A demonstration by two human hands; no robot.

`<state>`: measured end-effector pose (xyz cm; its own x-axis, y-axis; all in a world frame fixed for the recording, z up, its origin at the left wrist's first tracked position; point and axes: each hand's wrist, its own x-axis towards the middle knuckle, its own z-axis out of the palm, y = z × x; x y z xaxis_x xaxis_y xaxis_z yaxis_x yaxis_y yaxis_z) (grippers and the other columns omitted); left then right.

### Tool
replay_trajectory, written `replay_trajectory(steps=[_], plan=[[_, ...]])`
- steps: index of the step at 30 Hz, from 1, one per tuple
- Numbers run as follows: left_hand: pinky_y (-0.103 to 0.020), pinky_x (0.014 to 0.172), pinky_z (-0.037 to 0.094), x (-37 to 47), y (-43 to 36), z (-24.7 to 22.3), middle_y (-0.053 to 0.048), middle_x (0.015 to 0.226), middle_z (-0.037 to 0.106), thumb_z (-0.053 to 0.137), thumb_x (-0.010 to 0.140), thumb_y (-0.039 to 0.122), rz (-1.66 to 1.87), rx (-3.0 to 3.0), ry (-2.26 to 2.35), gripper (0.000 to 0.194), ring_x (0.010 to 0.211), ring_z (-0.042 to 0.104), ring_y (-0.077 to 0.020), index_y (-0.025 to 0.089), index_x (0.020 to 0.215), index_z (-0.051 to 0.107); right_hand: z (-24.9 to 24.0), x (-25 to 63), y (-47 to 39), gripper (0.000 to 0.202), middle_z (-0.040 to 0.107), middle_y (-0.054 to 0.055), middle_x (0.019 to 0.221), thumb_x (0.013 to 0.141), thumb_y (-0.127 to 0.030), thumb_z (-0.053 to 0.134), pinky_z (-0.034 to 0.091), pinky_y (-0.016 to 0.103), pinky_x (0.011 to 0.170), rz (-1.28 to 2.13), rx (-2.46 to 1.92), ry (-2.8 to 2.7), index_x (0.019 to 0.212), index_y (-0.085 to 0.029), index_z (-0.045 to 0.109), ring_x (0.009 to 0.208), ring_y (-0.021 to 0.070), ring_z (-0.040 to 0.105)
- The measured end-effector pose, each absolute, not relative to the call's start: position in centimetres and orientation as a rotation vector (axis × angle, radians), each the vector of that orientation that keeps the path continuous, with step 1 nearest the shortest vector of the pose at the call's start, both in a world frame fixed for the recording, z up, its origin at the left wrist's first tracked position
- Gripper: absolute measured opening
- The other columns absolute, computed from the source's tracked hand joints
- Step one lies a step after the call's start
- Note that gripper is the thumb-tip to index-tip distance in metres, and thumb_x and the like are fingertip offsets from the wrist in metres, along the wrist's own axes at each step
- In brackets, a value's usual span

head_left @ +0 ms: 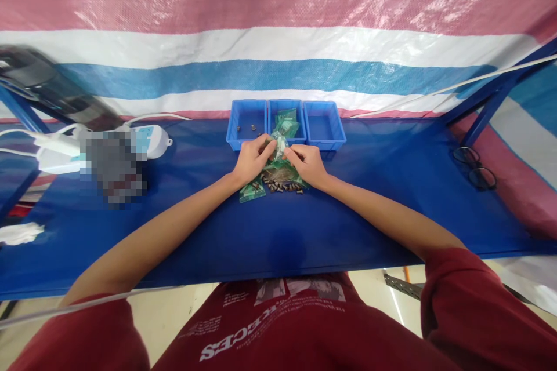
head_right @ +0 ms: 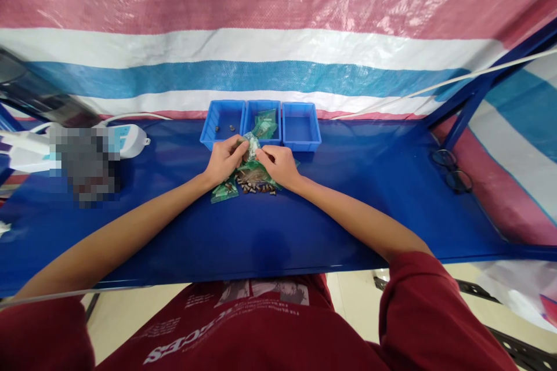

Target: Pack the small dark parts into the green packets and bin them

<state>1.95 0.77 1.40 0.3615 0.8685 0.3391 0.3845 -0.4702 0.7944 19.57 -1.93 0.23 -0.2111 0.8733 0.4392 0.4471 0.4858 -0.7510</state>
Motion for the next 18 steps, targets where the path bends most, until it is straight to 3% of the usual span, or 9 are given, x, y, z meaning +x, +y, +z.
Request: replay_trajectory(steps=[18], plan=[[-0.022, 0.051, 0.035, 2.08, 0.74, 1.26, 0.003, 0.052, 0.053, 0.047, 0.091, 0.042, 1.050, 1.978, 1.085, 0.033, 0.046, 0.045, -0.0087, 0.017, 0.069, 0.054, 0.11, 19.64, -1.99, 0.049, 0.047, 0.000, 0.053, 0.094, -0.044, 0.041, 0.032, 0.026, 0.056, 0.580, -1.103, -1.834, 0.055, -0.017, 0.049, 0.052, 0.0106, 0.042]])
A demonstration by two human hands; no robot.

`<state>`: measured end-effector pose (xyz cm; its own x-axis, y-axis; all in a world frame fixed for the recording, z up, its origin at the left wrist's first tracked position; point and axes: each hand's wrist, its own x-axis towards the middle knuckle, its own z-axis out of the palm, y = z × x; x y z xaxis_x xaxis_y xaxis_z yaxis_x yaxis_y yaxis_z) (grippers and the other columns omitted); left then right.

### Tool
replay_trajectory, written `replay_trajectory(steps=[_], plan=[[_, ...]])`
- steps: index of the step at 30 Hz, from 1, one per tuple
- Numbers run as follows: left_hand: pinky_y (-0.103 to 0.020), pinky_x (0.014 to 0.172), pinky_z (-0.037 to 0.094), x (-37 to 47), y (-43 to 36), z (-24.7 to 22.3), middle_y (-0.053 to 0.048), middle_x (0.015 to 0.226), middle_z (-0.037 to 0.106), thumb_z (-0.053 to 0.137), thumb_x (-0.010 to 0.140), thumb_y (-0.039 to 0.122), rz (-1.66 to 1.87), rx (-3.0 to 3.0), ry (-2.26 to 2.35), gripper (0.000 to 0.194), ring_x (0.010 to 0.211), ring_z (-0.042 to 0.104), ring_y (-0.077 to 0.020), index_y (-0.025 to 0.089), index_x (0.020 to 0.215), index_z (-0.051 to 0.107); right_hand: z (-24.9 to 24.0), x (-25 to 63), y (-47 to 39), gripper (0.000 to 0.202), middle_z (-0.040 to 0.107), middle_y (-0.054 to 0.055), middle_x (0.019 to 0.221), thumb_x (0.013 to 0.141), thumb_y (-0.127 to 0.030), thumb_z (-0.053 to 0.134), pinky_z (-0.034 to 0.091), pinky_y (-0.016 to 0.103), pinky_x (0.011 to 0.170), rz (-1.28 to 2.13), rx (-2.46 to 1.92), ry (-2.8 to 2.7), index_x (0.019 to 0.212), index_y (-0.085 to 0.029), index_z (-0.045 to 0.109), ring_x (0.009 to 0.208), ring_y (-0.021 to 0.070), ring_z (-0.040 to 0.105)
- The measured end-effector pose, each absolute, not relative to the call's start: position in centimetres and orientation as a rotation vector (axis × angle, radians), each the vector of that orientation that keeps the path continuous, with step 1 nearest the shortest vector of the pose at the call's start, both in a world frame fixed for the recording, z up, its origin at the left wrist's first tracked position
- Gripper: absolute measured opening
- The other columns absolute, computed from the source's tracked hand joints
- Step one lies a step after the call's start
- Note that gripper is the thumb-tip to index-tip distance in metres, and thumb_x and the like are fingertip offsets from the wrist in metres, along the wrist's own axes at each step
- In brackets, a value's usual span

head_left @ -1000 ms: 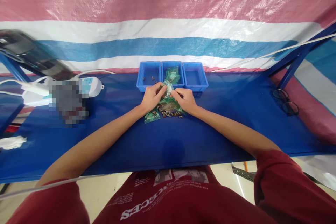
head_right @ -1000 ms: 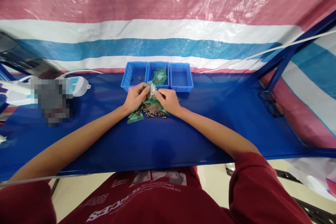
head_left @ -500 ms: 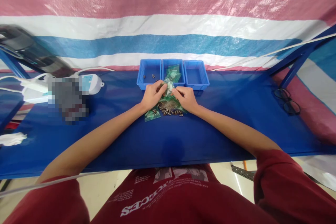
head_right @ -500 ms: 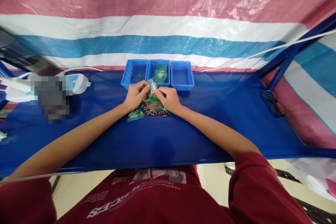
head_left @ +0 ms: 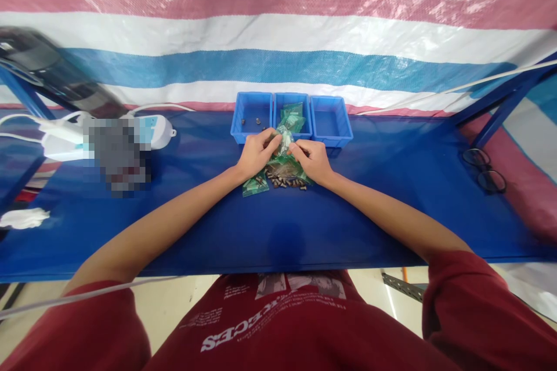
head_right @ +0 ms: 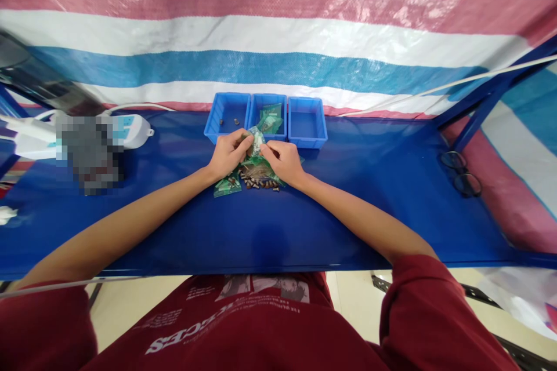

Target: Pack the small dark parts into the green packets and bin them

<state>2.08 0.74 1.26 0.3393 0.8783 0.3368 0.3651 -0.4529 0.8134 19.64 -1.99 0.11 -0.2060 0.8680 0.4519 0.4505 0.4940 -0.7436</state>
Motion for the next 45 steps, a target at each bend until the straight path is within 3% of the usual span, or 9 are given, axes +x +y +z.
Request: replay_trajectory(steps=[45], plan=[[-0.022, 0.052, 0.036, 2.08, 0.83, 1.25, 0.002, 0.053, 0.053, 0.045, 0.093, 0.040, 1.055, 2.049, 1.070, 0.033, 0.048, 0.046, -0.0091, 0.017, 0.070, 0.053, 0.11, 19.65, -2.02, 0.049, 0.048, -0.001, 0.053, 0.094, -0.044, 0.041, 0.032, 0.025, 0.056, 0.573, -1.095, -1.830, 0.055, -0.017, 0.049, 0.052, 0.0103, 0.042]])
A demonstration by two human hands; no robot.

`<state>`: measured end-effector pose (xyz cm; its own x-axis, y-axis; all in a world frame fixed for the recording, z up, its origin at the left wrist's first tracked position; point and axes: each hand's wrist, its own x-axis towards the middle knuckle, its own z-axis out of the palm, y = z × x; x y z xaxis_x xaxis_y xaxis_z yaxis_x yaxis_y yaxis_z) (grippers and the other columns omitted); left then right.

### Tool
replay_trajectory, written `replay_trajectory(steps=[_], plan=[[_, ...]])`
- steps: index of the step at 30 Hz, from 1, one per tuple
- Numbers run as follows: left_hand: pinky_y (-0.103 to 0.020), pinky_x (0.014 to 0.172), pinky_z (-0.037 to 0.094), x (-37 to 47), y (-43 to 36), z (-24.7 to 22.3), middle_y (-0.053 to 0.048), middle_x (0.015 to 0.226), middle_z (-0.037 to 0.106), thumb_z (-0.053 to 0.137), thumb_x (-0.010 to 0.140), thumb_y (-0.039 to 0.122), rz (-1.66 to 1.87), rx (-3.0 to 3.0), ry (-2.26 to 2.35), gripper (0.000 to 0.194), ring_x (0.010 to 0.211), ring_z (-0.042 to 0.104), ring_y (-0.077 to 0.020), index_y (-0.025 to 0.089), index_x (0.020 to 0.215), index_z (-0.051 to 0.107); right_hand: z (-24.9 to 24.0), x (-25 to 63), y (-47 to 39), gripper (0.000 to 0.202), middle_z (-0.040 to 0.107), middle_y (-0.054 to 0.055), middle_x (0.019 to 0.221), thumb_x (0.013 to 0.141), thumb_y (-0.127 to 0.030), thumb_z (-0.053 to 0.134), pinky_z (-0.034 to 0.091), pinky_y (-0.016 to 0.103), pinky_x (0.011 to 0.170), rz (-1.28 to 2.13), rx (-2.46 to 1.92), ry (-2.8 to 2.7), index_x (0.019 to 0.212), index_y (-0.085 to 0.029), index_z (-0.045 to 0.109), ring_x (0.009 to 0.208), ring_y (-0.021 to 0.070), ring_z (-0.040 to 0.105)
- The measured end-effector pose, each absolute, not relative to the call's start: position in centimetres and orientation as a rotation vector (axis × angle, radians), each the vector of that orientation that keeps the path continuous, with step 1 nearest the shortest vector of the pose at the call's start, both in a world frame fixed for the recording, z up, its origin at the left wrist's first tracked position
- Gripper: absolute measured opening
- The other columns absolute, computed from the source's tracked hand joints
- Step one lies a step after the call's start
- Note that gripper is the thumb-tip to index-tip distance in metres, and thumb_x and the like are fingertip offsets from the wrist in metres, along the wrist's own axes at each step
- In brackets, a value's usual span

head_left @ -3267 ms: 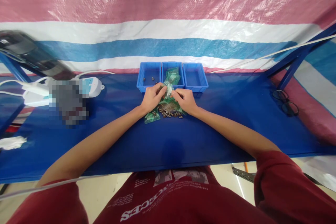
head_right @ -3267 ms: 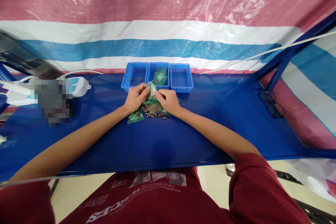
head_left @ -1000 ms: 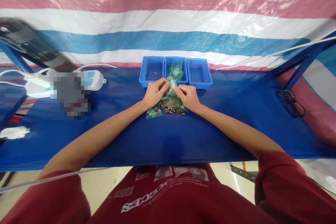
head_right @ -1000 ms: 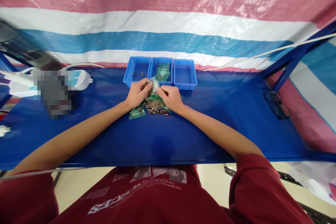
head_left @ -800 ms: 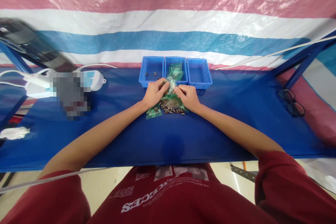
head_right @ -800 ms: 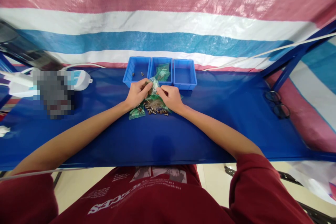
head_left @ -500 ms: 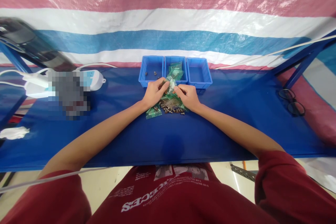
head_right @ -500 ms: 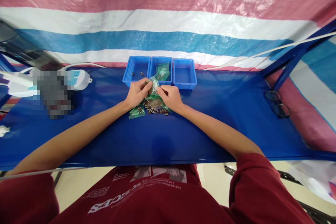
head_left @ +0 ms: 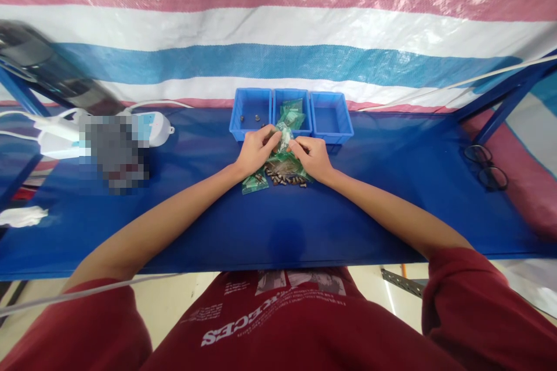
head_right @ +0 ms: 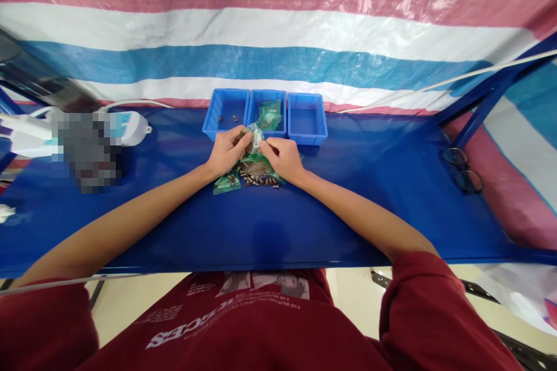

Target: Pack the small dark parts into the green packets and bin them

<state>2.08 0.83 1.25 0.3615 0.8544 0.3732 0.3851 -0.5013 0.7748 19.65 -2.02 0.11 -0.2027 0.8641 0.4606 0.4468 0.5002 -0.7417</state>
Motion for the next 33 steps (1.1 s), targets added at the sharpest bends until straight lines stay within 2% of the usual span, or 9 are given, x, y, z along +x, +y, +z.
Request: replay_trajectory(steps=[9, 26, 33], plan=[[-0.022, 0.051, 0.036, 2.10, 0.89, 1.07, 0.002, 0.054, 0.054, 0.046, 0.093, 0.040, 1.056, 2.036, 1.078, 0.033, 0.049, 0.047, -0.0087, 0.017, 0.070, 0.054, -0.03, 19.68, -2.02, 0.047, 0.049, 0.000, 0.054, 0.094, -0.043, 0.042, 0.034, 0.025, 0.058, 0.584, -1.098, -1.828, 0.055, -0.017, 0.046, 0.054, 0.0106, 0.044], [-0.022, 0.051, 0.036, 2.15, 0.83, 1.17, 0.002, 0.053, 0.054, 0.046, 0.092, 0.043, 1.051, 2.041, 1.087, 0.035, 0.047, 0.046, -0.0088, 0.017, 0.070, 0.053, 0.19, 19.68, -2.02, 0.048, 0.046, -0.001, 0.053, 0.094, -0.046, 0.040, 0.031, 0.025, 0.056, 0.575, -1.109, -1.840, 0.059, -0.016, 0.055, 0.052, 0.0104, 0.040], [-0.023, 0.050, 0.037, 2.17, 0.84, 1.18, 0.002, 0.054, 0.055, 0.045, 0.092, 0.045, 1.051, 2.035, 1.088, 0.036, 0.048, 0.047, -0.0096, 0.018, 0.070, 0.053, 0.16, 19.68, -1.97, 0.049, 0.046, -0.001, 0.053, 0.094, -0.046, 0.041, 0.032, 0.025, 0.057, 0.575, -1.105, -1.837, 0.056, -0.016, 0.050, 0.052, 0.0104, 0.041]])
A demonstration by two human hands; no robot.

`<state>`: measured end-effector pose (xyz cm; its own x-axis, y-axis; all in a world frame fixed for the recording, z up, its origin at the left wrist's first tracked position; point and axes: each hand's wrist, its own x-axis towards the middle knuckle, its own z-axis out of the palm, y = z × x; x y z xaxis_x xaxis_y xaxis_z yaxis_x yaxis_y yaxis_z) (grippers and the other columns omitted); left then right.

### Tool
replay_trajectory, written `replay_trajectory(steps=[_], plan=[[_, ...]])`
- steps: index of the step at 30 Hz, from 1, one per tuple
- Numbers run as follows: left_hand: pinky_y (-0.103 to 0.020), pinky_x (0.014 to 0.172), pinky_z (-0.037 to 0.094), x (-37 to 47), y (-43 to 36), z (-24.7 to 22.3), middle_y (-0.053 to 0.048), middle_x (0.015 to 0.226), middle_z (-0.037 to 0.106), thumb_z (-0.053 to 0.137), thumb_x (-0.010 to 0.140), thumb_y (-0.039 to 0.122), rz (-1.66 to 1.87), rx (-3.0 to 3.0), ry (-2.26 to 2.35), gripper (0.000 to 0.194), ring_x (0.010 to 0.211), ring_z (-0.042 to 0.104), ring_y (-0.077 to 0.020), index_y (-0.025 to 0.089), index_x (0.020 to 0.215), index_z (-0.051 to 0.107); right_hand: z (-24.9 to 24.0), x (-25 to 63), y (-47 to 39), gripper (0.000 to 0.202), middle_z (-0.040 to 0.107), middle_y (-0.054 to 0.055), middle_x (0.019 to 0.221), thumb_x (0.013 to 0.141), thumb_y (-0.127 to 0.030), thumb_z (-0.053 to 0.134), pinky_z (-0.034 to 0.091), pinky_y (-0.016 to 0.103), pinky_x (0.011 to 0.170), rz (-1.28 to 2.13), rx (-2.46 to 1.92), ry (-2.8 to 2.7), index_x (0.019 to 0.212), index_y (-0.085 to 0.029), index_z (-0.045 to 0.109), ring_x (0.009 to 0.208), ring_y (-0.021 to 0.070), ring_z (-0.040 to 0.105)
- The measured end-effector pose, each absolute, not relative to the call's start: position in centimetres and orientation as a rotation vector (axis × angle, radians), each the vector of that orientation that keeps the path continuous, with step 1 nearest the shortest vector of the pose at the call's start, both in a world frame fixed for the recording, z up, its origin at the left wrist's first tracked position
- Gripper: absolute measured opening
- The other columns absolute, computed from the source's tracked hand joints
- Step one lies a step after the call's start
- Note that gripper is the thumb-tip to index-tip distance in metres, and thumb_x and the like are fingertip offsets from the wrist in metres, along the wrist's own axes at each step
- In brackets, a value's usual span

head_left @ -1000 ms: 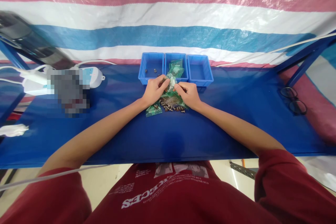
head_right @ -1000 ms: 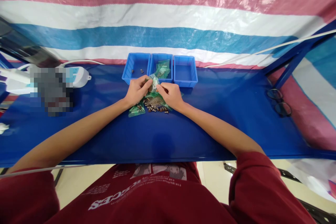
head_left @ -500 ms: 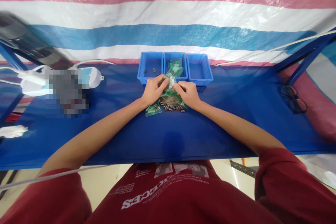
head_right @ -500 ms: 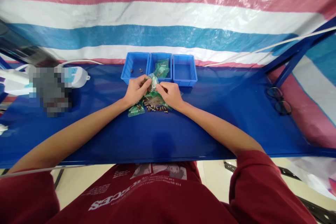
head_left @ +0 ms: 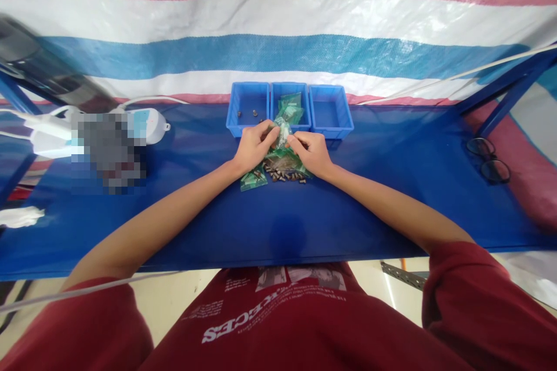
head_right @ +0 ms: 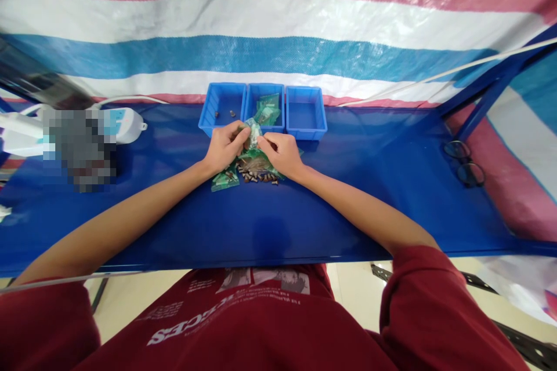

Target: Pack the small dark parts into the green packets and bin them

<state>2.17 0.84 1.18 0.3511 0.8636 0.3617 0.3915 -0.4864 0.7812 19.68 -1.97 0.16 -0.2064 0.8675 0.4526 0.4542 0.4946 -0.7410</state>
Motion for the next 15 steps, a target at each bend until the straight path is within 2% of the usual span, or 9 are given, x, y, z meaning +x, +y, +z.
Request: replay_trajectory(steps=[15], plan=[[-0.022, 0.050, 0.036, 2.28, 0.83, 1.26, 0.001, 0.054, 0.054, 0.046, 0.092, 0.046, 1.062, 2.024, 1.080, 0.036, 0.047, 0.046, -0.0091, 0.018, 0.070, 0.052, 0.21, 19.72, -1.99, 0.050, 0.048, 0.000, 0.054, 0.094, -0.048, 0.039, 0.033, 0.026, 0.057, 0.599, -1.115, -1.834, 0.054, -0.017, 0.045, 0.054, 0.0109, 0.043]])
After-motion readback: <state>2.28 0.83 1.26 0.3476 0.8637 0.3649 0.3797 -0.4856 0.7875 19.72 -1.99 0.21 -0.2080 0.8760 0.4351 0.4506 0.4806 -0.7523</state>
